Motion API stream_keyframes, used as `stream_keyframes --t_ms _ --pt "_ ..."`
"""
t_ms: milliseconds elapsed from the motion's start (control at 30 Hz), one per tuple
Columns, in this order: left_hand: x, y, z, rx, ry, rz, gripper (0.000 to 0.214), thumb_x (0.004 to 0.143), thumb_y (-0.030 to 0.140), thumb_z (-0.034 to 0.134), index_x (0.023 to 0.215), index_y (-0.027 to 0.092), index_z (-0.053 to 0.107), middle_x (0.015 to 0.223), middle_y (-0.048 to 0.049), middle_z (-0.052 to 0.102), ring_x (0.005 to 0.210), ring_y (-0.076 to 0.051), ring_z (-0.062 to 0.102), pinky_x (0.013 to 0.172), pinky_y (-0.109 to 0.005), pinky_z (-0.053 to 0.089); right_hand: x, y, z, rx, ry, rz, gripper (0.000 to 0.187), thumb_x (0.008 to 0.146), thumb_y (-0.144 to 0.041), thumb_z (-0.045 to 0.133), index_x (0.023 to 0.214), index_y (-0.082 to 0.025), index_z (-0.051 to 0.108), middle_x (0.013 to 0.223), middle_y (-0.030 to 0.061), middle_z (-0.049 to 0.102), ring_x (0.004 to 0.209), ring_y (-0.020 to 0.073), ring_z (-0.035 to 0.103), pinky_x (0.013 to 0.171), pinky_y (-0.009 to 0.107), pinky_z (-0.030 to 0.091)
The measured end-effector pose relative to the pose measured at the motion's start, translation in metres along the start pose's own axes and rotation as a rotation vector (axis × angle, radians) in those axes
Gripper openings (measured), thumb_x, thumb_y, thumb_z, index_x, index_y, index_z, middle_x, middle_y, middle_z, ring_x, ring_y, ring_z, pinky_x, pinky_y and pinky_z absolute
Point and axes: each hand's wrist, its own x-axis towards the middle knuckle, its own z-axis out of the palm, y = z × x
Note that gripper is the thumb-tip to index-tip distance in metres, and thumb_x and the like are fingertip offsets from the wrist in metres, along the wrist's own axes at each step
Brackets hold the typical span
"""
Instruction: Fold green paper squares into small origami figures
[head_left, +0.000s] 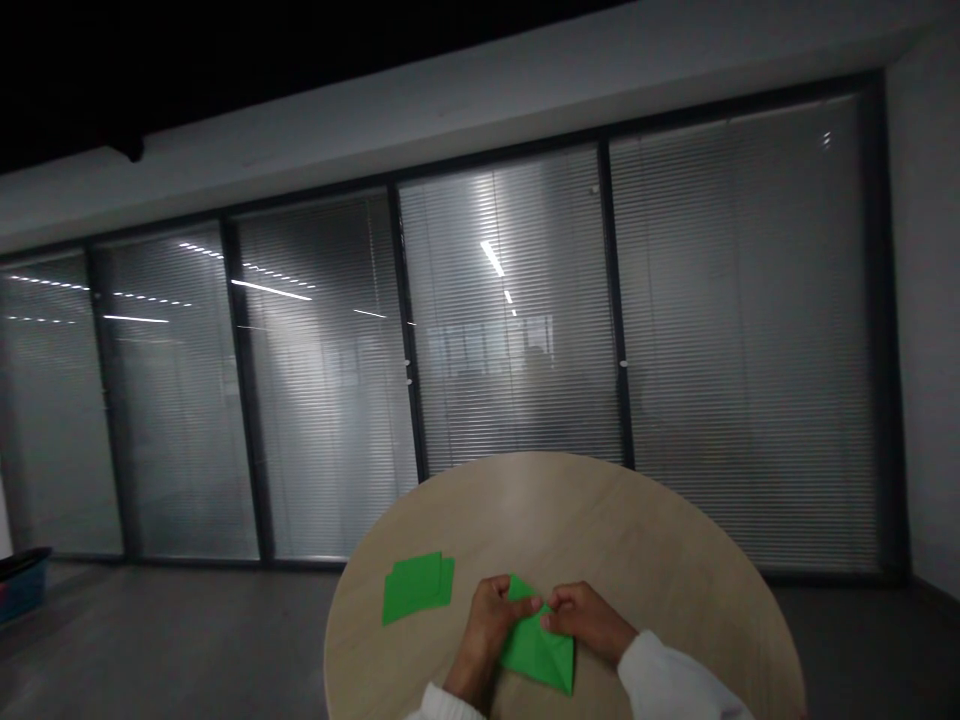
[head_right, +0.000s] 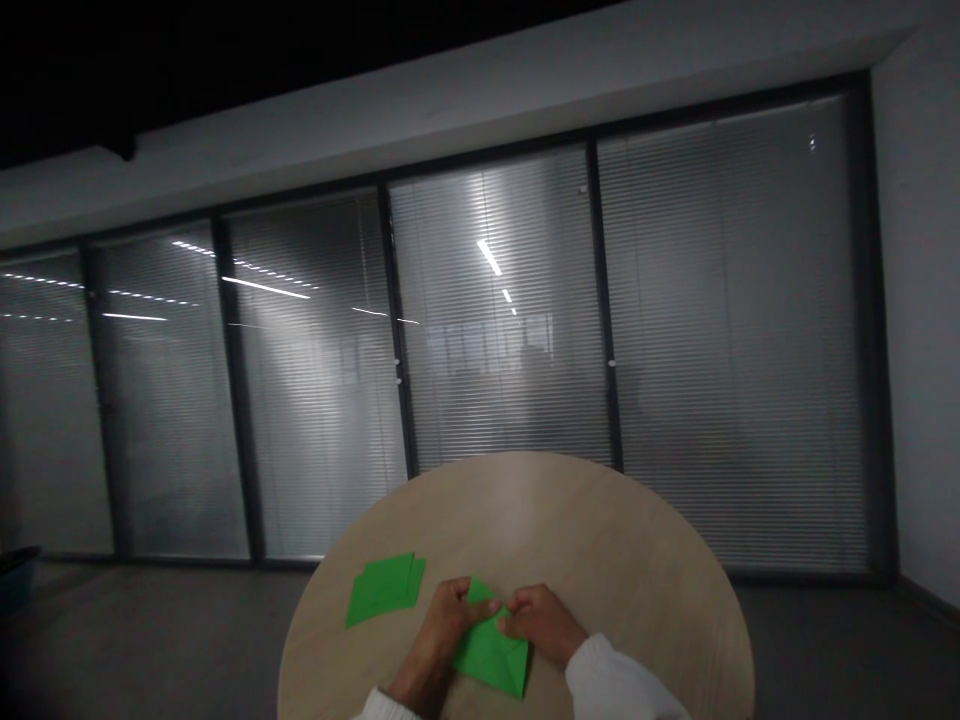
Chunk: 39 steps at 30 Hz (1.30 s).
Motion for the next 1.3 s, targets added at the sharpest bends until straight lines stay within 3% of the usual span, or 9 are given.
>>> stream_keyframes --t_ms 200,733,967,1100,1200,1300 --pt "0.003 -0.007 0.000 0.098 -0.011 0.026 0.047 0.035 0.044 0.086 0.043 0.016 0.049 0.043 0.0072 0.043 0.043 -0.007 0.036 0.043 -0.021 0.025 0.000 -0.002 -0.002 -0.032 -0.006 -0.074 0.044 0.060 -0.057 0.072 0.059 -0.018 0.053 0.051 -0.0060 0.049 0.050 0.0100 0.045 0.052 0.023 0.033" --pt "0.002 -0.005 0.000 -0.138 0.015 -0.009 0.039 0.041 0.043 0.086 0.058 0.011 0.071 0.050 -0.0006 0.061 0.047 -0.013 0.051 0.051 -0.025 0.039 -0.001 -0.004 -0.004 -0.218 0.181 -0.137 0.027 0.069 -0.044 0.062 0.064 -0.018 0.063 0.062 0.0007 0.064 0.064 0.0176 0.058 0.062 0.026 0.042" --pt "0.008 -0.008 0.000 0.030 0.072 0.061 0.034 0.043 0.041 0.083 0.058 0.013 0.070 0.049 0.0009 0.060 0.047 -0.011 0.045 0.049 -0.023 0.034 -0.002 -0.006 -0.005 -0.338 0.268 -0.183 0.022 0.075 -0.040 0.057 0.067 -0.020 0.059 0.063 -0.0018 0.060 0.066 0.0157 0.053 0.062 0.023 0.039" --pt "0.009 -0.011 0.003 0.044 0.004 0.020 0.034 0.044 0.042 0.081 0.055 0.013 0.067 0.044 0.0030 0.053 0.043 -0.008 0.037 0.046 -0.022 0.027 -0.001 -0.008 -0.008 -0.309 0.323 -0.196 0.018 0.074 -0.038 0.056 0.071 -0.020 0.058 0.068 -0.0017 0.059 0.070 0.0171 0.054 0.066 0.024 0.040" --pt "0.008 -0.014 0.005 0.095 -0.046 0.013 0.037 0.046 0.045 0.080 0.057 0.013 0.066 0.041 0.0062 0.045 0.042 -0.007 0.032 0.046 -0.022 0.023 -0.001 -0.009 -0.009 -0.277 0.293 -0.208 0.018 0.074 -0.037 0.056 0.071 -0.019 0.058 0.068 -0.0019 0.058 0.070 0.0174 0.054 0.066 0.024 0.040" --pt "0.006 -0.016 0.006 0.177 -0.063 0.061 0.041 0.051 0.051 0.077 0.058 0.012 0.067 0.046 0.0039 0.048 0.048 -0.009 0.037 0.049 -0.023 0.025 0.000 -0.007 -0.008 -0.258 0.256 -0.210 0.016 0.071 -0.035 0.059 0.070 -0.019 0.061 0.068 -0.0012 0.059 0.072 0.0176 0.055 0.065 0.024 0.040"
